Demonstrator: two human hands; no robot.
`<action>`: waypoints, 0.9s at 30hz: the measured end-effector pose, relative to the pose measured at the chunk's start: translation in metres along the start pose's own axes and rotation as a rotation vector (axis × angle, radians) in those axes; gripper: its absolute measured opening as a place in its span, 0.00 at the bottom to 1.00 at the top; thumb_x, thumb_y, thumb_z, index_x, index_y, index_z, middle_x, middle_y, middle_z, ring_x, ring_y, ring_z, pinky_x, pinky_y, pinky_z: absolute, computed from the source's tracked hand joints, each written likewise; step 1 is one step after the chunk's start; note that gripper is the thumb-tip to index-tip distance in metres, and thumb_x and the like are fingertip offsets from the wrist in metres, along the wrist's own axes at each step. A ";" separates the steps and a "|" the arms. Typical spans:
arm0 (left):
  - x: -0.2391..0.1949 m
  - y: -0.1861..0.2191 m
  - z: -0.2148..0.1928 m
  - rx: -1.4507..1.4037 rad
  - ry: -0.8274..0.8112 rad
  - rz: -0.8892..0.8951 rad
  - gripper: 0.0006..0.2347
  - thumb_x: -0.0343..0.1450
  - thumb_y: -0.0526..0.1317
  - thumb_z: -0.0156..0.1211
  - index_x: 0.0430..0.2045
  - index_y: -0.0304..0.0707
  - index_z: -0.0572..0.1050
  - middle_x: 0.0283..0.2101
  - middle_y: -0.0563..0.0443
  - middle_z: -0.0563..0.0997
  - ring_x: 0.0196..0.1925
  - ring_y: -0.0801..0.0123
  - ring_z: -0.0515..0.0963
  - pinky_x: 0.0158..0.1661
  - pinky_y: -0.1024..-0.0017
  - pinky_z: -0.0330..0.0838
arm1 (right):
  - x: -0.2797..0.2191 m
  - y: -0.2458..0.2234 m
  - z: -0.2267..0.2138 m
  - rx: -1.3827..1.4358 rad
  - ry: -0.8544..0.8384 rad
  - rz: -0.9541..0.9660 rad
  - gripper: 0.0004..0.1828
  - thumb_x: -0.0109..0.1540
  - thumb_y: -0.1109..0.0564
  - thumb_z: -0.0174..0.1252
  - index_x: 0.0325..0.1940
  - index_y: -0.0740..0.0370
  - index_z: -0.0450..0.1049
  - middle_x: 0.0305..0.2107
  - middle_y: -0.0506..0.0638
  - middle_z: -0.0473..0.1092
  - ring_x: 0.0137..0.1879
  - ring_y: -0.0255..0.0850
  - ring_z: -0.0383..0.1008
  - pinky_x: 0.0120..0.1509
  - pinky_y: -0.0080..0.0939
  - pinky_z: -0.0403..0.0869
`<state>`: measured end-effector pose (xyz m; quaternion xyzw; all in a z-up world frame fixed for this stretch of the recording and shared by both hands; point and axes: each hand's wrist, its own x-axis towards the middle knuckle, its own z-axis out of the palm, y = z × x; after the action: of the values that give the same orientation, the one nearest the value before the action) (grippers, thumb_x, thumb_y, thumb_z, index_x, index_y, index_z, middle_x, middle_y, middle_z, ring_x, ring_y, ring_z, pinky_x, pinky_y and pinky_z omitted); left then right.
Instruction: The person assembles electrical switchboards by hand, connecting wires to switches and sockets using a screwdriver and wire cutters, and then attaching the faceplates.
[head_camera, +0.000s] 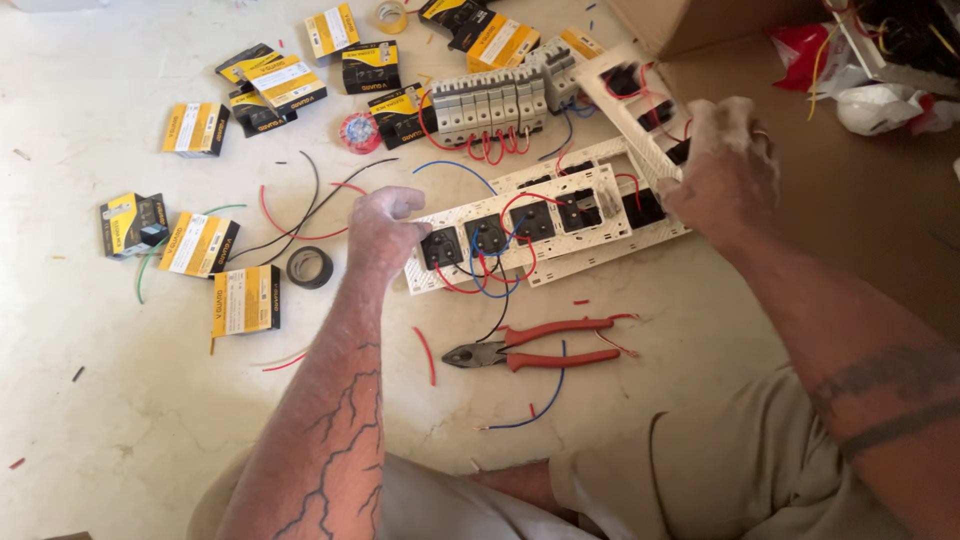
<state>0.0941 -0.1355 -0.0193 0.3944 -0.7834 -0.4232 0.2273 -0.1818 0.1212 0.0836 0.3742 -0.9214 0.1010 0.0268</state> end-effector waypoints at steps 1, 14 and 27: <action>0.000 0.002 0.000 -0.009 -0.001 -0.003 0.19 0.58 0.29 0.72 0.44 0.33 0.81 0.47 0.42 0.85 0.52 0.59 0.85 0.54 0.66 0.77 | -0.001 -0.004 0.000 0.015 -0.037 -0.007 0.45 0.54 0.52 0.73 0.72 0.58 0.60 0.63 0.63 0.58 0.66 0.62 0.65 0.66 0.59 0.68; -0.016 0.035 -0.014 -0.091 0.001 0.074 0.20 0.57 0.28 0.72 0.45 0.32 0.80 0.49 0.40 0.84 0.56 0.57 0.83 0.56 0.65 0.76 | -0.032 -0.053 0.018 0.062 -0.372 -0.265 0.42 0.53 0.53 0.69 0.69 0.45 0.62 0.67 0.54 0.57 0.68 0.56 0.61 0.67 0.57 0.67; -0.038 0.049 -0.011 -0.089 -0.031 0.072 0.18 0.57 0.26 0.69 0.42 0.33 0.81 0.46 0.42 0.86 0.50 0.62 0.86 0.51 0.69 0.79 | -0.037 -0.027 0.016 0.171 -0.436 -0.046 0.32 0.51 0.54 0.75 0.57 0.51 0.70 0.59 0.53 0.65 0.65 0.52 0.67 0.67 0.52 0.70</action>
<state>0.1030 -0.0938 0.0264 0.3490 -0.7809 -0.4551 0.2476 -0.1358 0.1241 0.0679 0.4091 -0.8847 0.0947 -0.2023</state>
